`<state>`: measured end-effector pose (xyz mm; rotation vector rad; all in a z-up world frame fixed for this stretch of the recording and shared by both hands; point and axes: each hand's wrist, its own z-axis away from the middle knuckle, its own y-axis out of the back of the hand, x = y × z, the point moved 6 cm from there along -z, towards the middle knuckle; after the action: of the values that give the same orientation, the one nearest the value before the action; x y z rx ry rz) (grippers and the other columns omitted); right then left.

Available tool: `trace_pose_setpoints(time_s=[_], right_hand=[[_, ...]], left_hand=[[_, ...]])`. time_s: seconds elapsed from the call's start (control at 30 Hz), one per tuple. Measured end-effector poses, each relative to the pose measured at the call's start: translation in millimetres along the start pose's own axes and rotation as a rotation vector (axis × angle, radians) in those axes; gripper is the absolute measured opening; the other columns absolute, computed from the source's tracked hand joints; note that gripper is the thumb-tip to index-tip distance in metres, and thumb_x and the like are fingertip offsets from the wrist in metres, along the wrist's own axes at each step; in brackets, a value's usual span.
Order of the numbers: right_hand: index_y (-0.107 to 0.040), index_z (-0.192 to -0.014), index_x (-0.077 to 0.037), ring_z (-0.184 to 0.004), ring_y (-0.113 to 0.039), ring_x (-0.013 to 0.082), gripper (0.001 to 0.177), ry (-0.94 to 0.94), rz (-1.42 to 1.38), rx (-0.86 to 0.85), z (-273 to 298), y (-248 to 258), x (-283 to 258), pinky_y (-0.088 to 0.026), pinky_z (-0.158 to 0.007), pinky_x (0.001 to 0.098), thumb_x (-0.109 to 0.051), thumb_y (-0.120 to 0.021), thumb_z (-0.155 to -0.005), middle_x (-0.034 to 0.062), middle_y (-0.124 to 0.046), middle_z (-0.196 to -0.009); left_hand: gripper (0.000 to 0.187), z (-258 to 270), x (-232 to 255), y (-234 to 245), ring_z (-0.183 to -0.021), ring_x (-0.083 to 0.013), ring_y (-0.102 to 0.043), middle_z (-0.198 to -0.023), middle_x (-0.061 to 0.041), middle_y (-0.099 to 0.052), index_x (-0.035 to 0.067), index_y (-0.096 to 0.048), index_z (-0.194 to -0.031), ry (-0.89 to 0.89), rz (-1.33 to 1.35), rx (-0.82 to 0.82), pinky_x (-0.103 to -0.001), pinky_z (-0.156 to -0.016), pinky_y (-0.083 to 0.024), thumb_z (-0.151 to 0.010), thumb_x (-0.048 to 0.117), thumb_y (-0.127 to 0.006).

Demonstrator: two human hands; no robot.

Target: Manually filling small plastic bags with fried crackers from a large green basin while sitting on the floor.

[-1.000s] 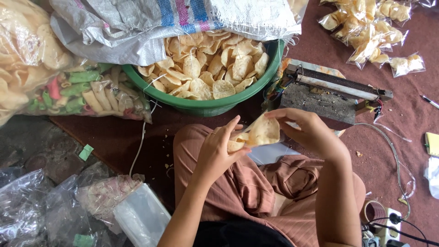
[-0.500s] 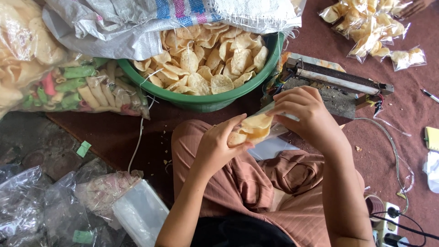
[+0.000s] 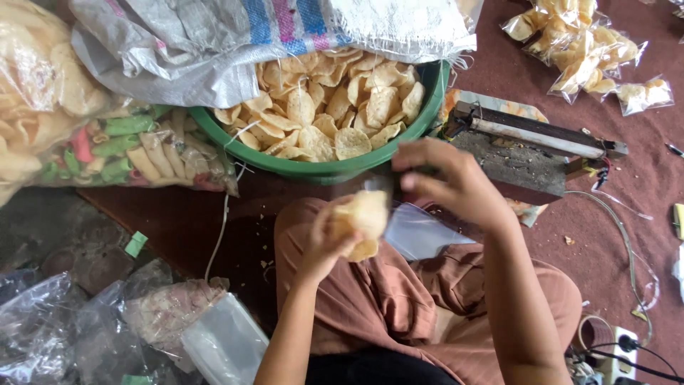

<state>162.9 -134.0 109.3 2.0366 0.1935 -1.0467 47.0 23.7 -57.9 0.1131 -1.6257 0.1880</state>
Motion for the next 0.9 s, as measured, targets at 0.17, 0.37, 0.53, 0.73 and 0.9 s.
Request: trace_pose_setpoints(time_s=[0.17, 0.37, 0.53, 0.73, 0.9], right_hand=[[-0.059, -0.142, -0.014, -0.127, -0.059, 0.0383, 0.044, -0.171, 0.051, 0.069, -78.5, -34.7, 79.1, -0.042, -0.107, 0.0588, -0.025, -0.068, -0.1, 0.0139, -0.06, -0.137], [-0.076, -0.123, -0.025, -0.151, -0.018, 0.038, 0.03, -0.013, 0.645, -0.056, -162.3, -105.3, 125.2, -0.015, -0.114, 0.0752, -0.026, -0.065, -0.095, 0.0128, -0.022, -0.167], [-0.037, -0.156, -0.007, -0.153, -0.016, 0.0283, 0.065, -0.107, 0.74, -0.192, -143.3, -135.7, 146.3, -0.009, -0.118, 0.0662, -0.04, -0.045, -0.101, 0.0104, -0.017, -0.169], [-0.064, -0.136, -0.027, -0.142, -0.041, 0.0314, 0.044, -0.219, 0.334, -0.397, -101.0, -102.1, 96.5, -0.017, -0.119, 0.0592, -0.043, -0.039, -0.103, 0.0064, -0.032, -0.163], [-0.07, -0.109, -0.007, -0.081, -0.072, 0.0206, 0.014, -0.051, 0.199, -0.148, -119.1, -67.3, 98.3, -0.064, -0.074, 0.0296, -0.008, -0.062, -0.097, 0.0098, -0.075, -0.112]], left_hand=[[0.089, -11.2, -123.9, 41.3, -0.131, -0.0531, -0.051, -0.14, -0.038, -0.054, 0.007, -0.038, -0.151, 0.076, 0.917, -0.008, -0.066, -0.102, -0.047, -0.086, 0.056, -0.072], [0.081, -13.3, -120.7, 41.0, -0.138, -0.0441, -0.049, -0.142, -0.027, -0.054, 0.009, -0.038, -0.155, 0.218, 1.232, -0.288, -0.042, -0.1, -0.058, -0.092, 0.04, -0.078], [0.08, -16.5, -111.5, 38.7, -0.139, -0.043, -0.048, -0.144, -0.023, -0.056, 0.013, -0.039, -0.156, 0.148, 1.219, -0.328, -0.046, -0.111, -0.049, -0.093, 0.044, -0.076], [0.08, -16.1, -104.9, 35.4, -0.14, -0.0409, -0.05, -0.143, -0.023, -0.058, 0.011, -0.038, -0.157, 0.109, 1.155, -0.352, -0.047, -0.115, -0.044, -0.096, 0.05, -0.072], [0.078, -23.9, -72.5, 27.1, -0.131, -0.034, -0.059, -0.138, -0.021, -0.063, 0.007, -0.042, -0.153, 0.037, 1.122, -0.366, -0.047, -0.121, -0.042, -0.096, 0.049, -0.074]])
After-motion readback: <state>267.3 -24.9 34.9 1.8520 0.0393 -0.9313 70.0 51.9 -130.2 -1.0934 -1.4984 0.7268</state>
